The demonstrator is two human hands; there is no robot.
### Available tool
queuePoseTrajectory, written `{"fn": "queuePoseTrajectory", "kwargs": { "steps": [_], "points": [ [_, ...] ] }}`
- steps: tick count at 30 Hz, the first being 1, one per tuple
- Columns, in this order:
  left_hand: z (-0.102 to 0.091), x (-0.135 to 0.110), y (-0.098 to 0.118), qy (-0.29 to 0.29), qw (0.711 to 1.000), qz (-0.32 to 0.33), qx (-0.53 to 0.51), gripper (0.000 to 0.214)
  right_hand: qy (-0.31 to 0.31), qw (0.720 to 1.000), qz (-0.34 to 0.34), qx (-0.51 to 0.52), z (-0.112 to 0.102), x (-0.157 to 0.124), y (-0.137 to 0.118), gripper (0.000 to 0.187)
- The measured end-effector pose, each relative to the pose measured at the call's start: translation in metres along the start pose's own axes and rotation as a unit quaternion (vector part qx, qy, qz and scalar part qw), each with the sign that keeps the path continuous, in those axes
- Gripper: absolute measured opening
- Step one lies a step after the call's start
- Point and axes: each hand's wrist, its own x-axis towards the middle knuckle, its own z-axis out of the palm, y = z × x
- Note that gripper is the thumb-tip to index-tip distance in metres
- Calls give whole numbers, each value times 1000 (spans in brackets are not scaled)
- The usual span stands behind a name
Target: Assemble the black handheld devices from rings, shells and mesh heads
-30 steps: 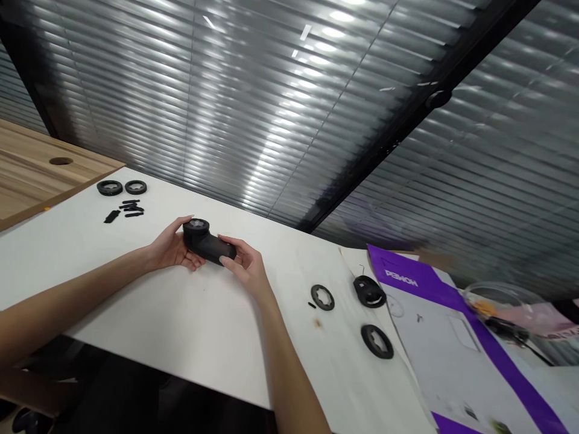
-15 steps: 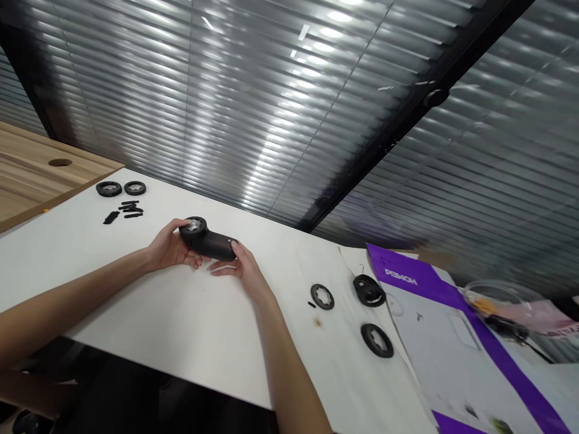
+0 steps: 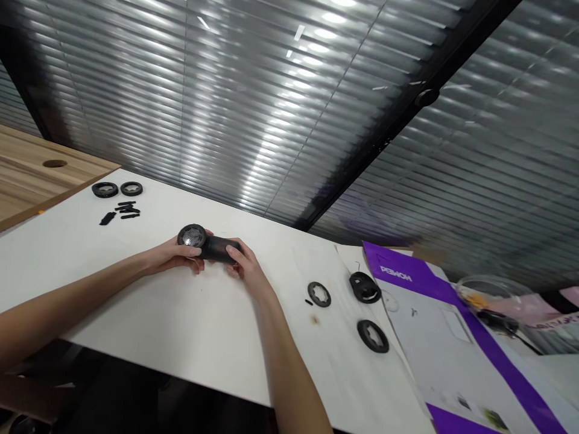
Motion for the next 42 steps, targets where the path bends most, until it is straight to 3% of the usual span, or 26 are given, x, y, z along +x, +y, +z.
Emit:
{"fn": "queuePoseTrajectory", "kwargs": {
  "steps": [7, 33, 42],
  "points": [
    [4, -1, -1, 3, 1000, 11, -2, 69, 22, 1000, 2, -16, -3, -3, 2, 46],
    [4, 0, -6, 25, 995, 49, 78, 53, 55, 993, -40, -95, 3, -5, 7, 43],
    [-6, -2, -9, 26, 990, 50, 127, 73, 86, 986, -49, -136, 10, -5, 5, 44]
  ]
}}
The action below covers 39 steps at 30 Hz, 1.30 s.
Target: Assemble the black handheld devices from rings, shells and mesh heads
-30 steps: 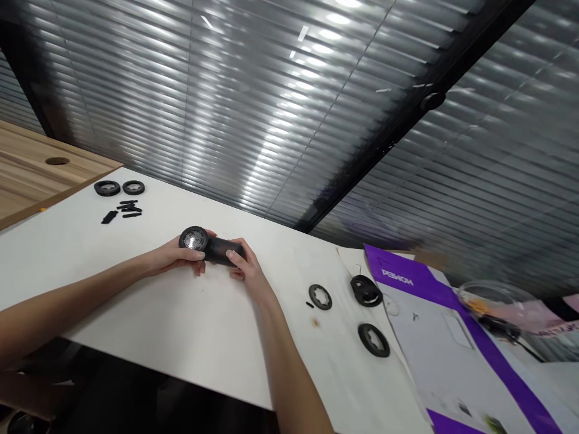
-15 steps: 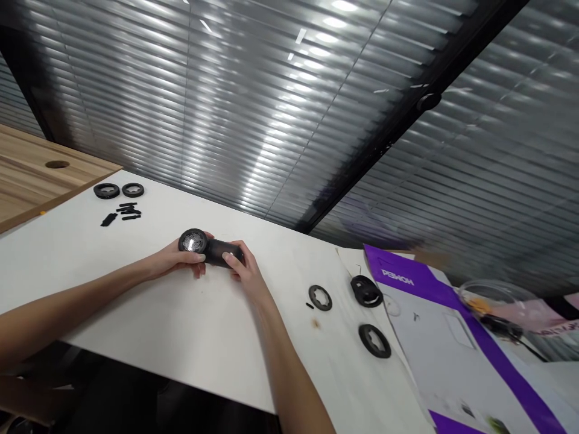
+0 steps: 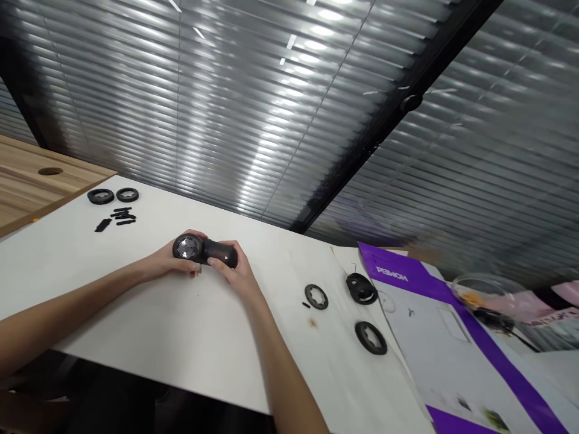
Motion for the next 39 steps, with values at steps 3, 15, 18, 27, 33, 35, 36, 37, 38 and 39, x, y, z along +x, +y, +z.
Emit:
{"fn": "queuePoseTrajectory", "kwargs": {
  "steps": [3, 15, 18, 27, 33, 35, 36, 37, 38, 39],
  "points": [
    [2, -2, 3, 11, 1000, 4, 23, 82, 6, 1000, 13, 0, 0, 0, 1, 49],
    [7, -5, 4, 4, 999, 24, 47, 84, 24, 999, 23, 32, 3, 6, 8, 49],
    [7, -4, 5, 4, 999, 14, 35, 93, 41, 998, 16, 37, 5, 5, 8, 47],
    [4, -4, 6, 31, 995, 33, 90, 88, 63, 997, -13, 36, 8, 4, 6, 46],
    [6, -4, 7, -2, 985, 58, 164, 71, 22, 999, -14, 41, 4, 4, 4, 38],
    [5, -4, 7, -2, 985, 59, 160, 70, 8, 999, -15, 45, 2, 3, 3, 35],
    [5, -4, 7, 2, 986, 58, 157, 69, 4, 999, -18, 46, 2, 3, 3, 33],
    [5, -4, 7, 6, 986, 57, 156, 67, 1, 999, -22, 48, 2, 3, 4, 31],
    [5, -4, 8, 10, 986, 54, 155, 64, 0, 998, -26, 49, 2, 3, 4, 29],
    [6, -5, 9, 16, 986, 52, 154, 59, 1, 998, -30, 47, 3, 3, 5, 28]
  ]
}}
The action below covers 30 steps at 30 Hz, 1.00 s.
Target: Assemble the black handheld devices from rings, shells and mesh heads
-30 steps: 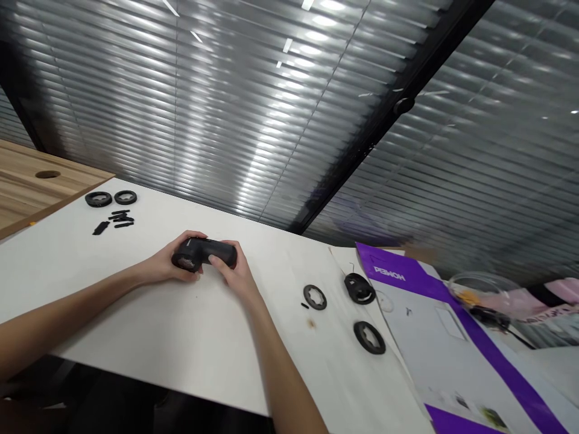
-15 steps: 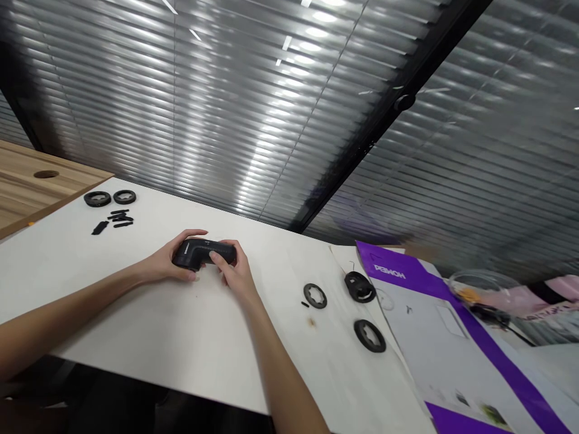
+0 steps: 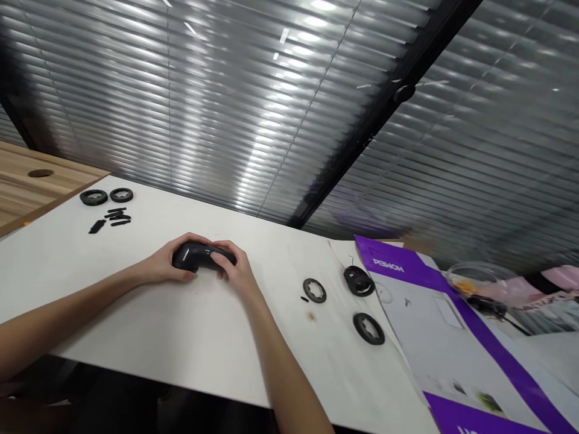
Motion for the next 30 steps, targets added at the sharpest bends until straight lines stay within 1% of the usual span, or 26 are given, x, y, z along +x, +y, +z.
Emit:
{"fn": "queuePoseTrajectory", "kwargs": {
  "steps": [3, 5, 9, 12, 17, 23, 30],
  "points": [
    [1, -1, 3, 19, 1000, -8, -1, 43, 17, 1000, -3, -17, 4, 0, 3, 27],
    [2, -1, 5, 28, 999, -16, 1, 40, 30, 999, 0, -27, 7, 0, 3, 26],
    [6, -2, 6, 32, 999, -41, -3, 42, 49, 998, -10, -40, 10, 1, 2, 22],
    [8, -2, 6, 35, 999, -41, -1, 43, 62, 996, -19, -56, 9, 2, 0, 21],
    [9, -2, 9, 36, 998, -46, 9, 40, 59, 995, -20, -77, 8, 3, 0, 25],
    [9, -3, 9, 36, 998, -48, 11, 41, 71, 995, -19, -70, 9, 1, 0, 27],
    [7, -2, 7, 34, 998, -41, 29, 41, 64, 995, -15, -70, 10, 1, 0, 28]
  ]
}}
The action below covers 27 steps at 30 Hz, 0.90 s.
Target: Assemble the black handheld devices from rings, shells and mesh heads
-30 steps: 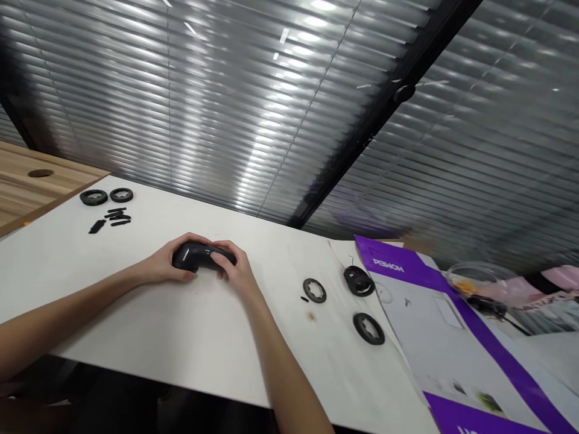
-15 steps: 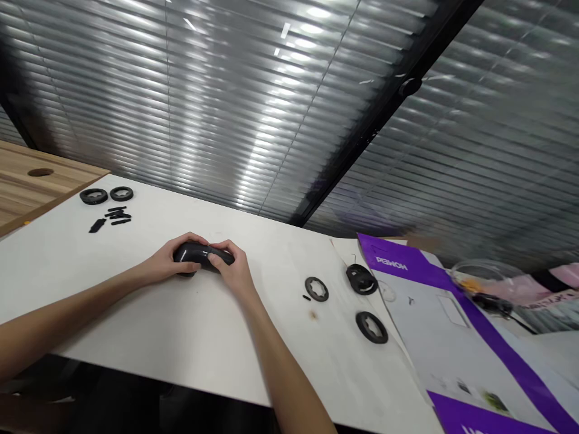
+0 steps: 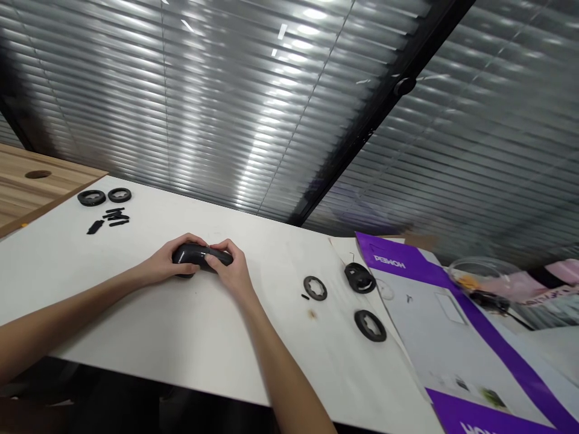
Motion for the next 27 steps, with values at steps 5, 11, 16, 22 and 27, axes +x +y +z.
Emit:
{"fn": "queuePoseTrajectory", "kwargs": {
  "steps": [5, 11, 16, 22, 27],
  "points": [
    [0, 0, 2, 11, 1000, 1, -15, 40, -16, 1000, 5, 6, 0, 1, 1, 22],
    [2, 0, 4, 20, 999, -15, -22, 39, -32, 999, 23, 12, -1, 1, 5, 28],
    [2, 0, 3, 15, 1000, -17, -10, 39, -35, 998, 46, 11, -1, 1, 3, 33],
    [1, 1, 0, 10, 1000, -14, 5, 40, -45, 996, 70, 34, 0, 1, -2, 36],
    [0, -1, 2, -13, 1000, -10, 15, 43, -46, 997, 59, 25, -1, -1, -2, 35]
  ]
}}
